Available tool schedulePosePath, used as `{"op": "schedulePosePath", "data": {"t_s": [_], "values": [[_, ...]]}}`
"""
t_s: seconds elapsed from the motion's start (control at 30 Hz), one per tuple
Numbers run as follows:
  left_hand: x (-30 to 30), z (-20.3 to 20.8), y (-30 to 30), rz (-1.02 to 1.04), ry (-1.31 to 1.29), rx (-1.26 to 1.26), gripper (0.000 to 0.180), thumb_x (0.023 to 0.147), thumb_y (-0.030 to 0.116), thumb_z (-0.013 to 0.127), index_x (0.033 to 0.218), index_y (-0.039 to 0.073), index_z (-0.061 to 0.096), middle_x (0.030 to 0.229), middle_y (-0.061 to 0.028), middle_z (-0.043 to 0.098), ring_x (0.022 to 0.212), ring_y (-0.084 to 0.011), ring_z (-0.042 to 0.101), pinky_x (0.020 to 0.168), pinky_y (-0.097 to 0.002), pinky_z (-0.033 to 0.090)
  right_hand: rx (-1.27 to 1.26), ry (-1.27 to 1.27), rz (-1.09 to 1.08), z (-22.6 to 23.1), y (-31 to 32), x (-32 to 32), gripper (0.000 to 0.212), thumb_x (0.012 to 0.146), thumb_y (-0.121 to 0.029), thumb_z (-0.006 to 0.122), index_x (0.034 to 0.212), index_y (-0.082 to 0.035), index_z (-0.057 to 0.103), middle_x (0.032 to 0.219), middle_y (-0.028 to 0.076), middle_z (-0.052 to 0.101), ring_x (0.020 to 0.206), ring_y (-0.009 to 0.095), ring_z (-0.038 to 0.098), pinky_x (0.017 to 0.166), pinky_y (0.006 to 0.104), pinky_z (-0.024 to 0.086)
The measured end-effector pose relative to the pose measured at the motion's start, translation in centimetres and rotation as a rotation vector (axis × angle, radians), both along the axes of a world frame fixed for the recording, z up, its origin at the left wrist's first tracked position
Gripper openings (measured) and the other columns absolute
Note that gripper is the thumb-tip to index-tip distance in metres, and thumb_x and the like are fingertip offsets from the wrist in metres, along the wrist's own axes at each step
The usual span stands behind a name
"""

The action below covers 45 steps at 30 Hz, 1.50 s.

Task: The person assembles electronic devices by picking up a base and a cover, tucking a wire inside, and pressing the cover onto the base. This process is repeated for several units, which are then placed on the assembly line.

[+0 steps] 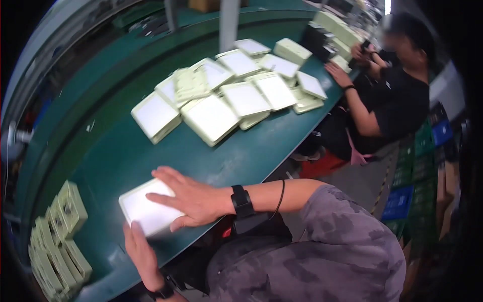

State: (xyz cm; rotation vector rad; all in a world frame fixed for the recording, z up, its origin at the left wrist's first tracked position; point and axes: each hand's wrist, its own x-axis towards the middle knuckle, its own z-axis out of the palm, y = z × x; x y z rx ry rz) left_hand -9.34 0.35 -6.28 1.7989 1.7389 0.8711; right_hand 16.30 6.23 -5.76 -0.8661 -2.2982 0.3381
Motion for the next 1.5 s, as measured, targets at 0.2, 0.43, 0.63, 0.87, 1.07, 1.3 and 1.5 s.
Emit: {"op": "schedulePosePath", "data": {"t_s": [0.2,0.43,0.63,0.87,1.07,1.3,1.5], "values": [[8.7,6.6,-0.5,-0.265,-0.462,0.19,0.052,0.102,0.014,0.053,0.149,-0.006,0.04,0.146,-0.0159,0.051,0.132,-0.0225,0.05,0.111,-0.0367,0.039,-0.641,0.172,0.211,5.6,1.1,10.0,0.064,0.093,-0.025,0.069,0.147,0.002,0.045,0.144,0.023,0.05,0.133,0.032,0.05,0.109,0.0409,0.043],[15.7,9.8,4.1,-0.398,-0.434,0.37,0.067,0.089,0.019,0.073,0.146,-0.002,0.045,0.143,-0.0233,0.052,0.129,-0.035,0.054,0.106,-0.041,0.042,-0.72,0.364,-0.107,13.2,1.2,22.9,0.062,0.08,-0.009,0.08,0.136,0.003,0.056,0.126,0.009,0.062,0.112,0.019,0.061,0.096,0.0338,0.052],[4.1,5.6,5.7,0.052,0.366,0.292,0.071,0.084,0.028,0.078,0.139,-0.004,0.047,0.137,-0.0254,0.053,0.127,-0.0426,0.051,0.106,-0.0477,0.043,0.546,-0.229,-0.907,8.6,13.5,45.0,0.058,0.082,-0.023,0.08,0.129,0.0,0.056,0.124,0.019,0.06,0.113,0.035,0.058,0.099,0.0424,0.046],[-10.8,3.5,7.3,0.512,0.914,0.331,0.075,0.082,0.04,0.079,0.133,-0.007,0.051,0.128,-0.0284,0.058,0.122,-0.0454,0.053,0.103,-0.0507,0.044,0.403,-0.648,-1.555,2.1,21.5,55.7,0.056,0.077,-0.028,0.083,0.123,-0.007,0.059,0.119,0.021,0.062,0.113,0.04,0.059,0.096,0.0507,0.048],[-14.7,1.2,10.5,0.553,0.908,0.172,0.045,0.084,0.037,0.077,0.104,-0.002,0.068,0.118,-0.0232,0.065,0.105,-0.0395,0.063,0.088,-0.0474,0.052,0.269,-0.614,-1.579,3.3,20.5,45.9,0.051,0.082,-0.028,0.078,0.125,-0.007,0.061,0.125,0.021,0.062,0.117,0.041,0.058,0.097,0.0483,0.049],[-6.6,2.0,8.1,0.369,0.904,0.182,0.03,0.089,0.031,0.073,0.098,0.002,0.074,0.094,-0.0182,0.072,0.087,-0.0355,0.069,0.077,-0.0443,0.055,0.517,-0.175,-0.483,9.1,16.0,22.0,0.048,0.079,-0.005,0.078,0.123,-0.003,0.06,0.132,0.016,0.057,0.123,0.037,0.054,0.104,0.0415,0.045],[3.5,5.4,2.9,0.064,0.496,0.379,0.036,0.082,0.024,0.08,0.107,0.0,0.07,0.095,-0.017,0.072,0.082,-0.0335,0.072,0.07,-0.0416,0.057,0.379,-0.417,-0.235,4.9,15.5,6.7,0.053,0.077,-0.014,0.08,0.124,0.002,0.059,0.133,0.018,0.057,0.128,0.036,0.052,0.11,0.0429,0.044]]}}
